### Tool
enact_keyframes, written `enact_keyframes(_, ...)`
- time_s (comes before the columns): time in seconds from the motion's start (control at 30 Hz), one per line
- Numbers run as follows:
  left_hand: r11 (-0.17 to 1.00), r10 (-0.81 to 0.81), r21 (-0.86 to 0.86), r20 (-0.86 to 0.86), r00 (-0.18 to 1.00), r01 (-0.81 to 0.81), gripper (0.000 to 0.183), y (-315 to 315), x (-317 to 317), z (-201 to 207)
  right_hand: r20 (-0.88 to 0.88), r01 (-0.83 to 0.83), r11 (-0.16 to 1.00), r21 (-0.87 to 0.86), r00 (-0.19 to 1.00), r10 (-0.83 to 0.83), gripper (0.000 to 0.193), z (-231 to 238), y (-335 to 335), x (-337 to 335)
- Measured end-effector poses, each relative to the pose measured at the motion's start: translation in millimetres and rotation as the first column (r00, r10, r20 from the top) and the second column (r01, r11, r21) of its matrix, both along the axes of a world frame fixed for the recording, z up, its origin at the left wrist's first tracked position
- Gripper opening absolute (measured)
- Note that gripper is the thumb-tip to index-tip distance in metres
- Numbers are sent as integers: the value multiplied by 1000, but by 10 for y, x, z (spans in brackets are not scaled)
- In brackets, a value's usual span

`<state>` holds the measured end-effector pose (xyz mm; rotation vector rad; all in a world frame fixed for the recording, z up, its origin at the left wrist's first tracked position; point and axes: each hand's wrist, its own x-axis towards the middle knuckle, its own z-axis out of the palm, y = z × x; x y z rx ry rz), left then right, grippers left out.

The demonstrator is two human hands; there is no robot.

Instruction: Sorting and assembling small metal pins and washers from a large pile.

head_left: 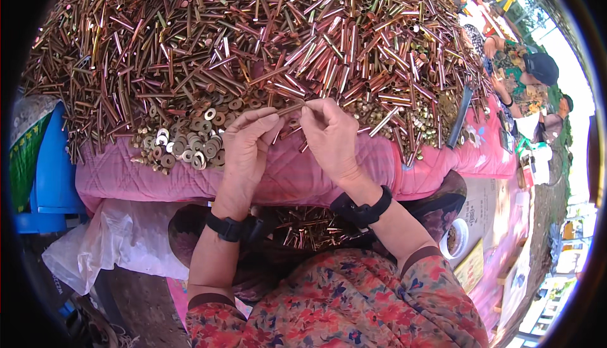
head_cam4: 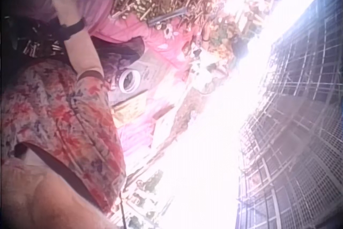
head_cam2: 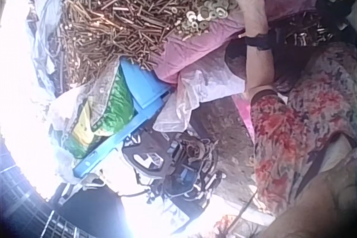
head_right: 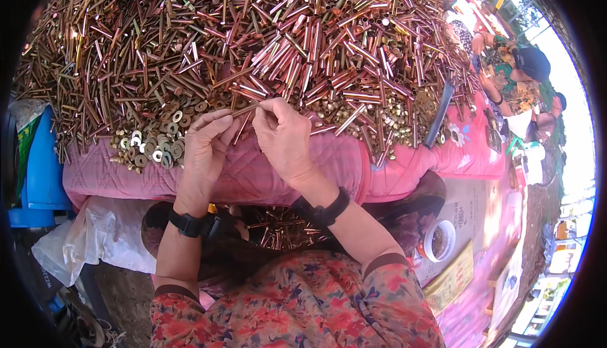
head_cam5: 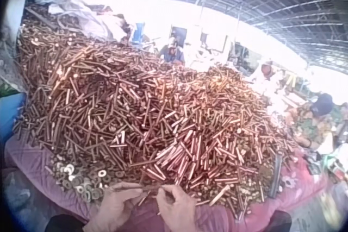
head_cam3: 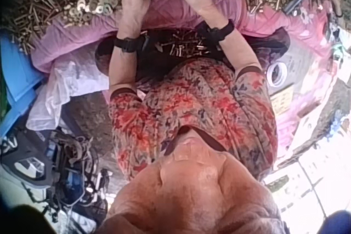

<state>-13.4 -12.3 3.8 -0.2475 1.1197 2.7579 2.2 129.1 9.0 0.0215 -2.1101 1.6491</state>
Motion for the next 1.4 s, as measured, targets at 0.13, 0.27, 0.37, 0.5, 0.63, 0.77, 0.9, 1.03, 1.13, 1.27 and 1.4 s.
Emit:
enact_keyframes(0.13, 919, -128, -377, -18, 992, 112, 16, -53, 45, -45, -239, 89, 953, 289, 971, -18, 11, 78, 26, -34)
enact_keyframes(0.27, 968, -93, -241, -84, 992, 70, 14, -65, 53, -37, -349, 50, 851, 523, 923, 161, 16, 175, 55, -68)
enact_keyframes(0.37, 973, -94, -220, -89, 992, 72, 11, -96, 40, 12, -388, 40, 744, 667, 871, 301, 14, 182, 52, -99)
enact_keyframes(0.5, 976, -33, -215, -44, 998, 23, 7, -109, 29, 106, -244, -154, 811, 564, 907, 342, 14, 157, -9, -124)
enact_keyframes(0.63, 987, 61, -149, 54, 997, -52, 8, -201, -71, 41, -39, -135, 596, 791, 963, 268, 18, 42, 62, -291)
enact_keyframes(0.77, 984, 54, -170, 54, 997, -44, 7, -197, -86, 27, 21, -228, 363, 903, 870, 493, 22, 18, 54, -323)
enact_keyframes(0.9, 984, 50, -171, 34, 998, -43, 6, -191, -81, 34, 2, -180, 318, 931, 872, 489, 25, 53, 95, -316)
enact_keyframes(1.03, 972, 58, -229, 32, 998, -49, 7, -205, -50, 39, 62, -191, 276, 942, 907, 417, 28, 91, 164, -268)
enact_keyframes(1.13, 959, 39, -281, 9, 999, -35, 9, -190, -22, 77, -122, -23, 565, 825, 968, 218, 34, 95, 270, -211)
enact_keyframes(1.27, 965, -20, -263, -26, 999, 12, 5, -107, 24, 91, 127, -158, 985, 76, 981, 147, 31, 157, 350, -172)
enact_keyframes(1.4, 956, -100, -280, -30, 995, 88, 6, -11, 67, 80, 103, -176, 787, -591, 951, 290, 22, 175, 413, -114)
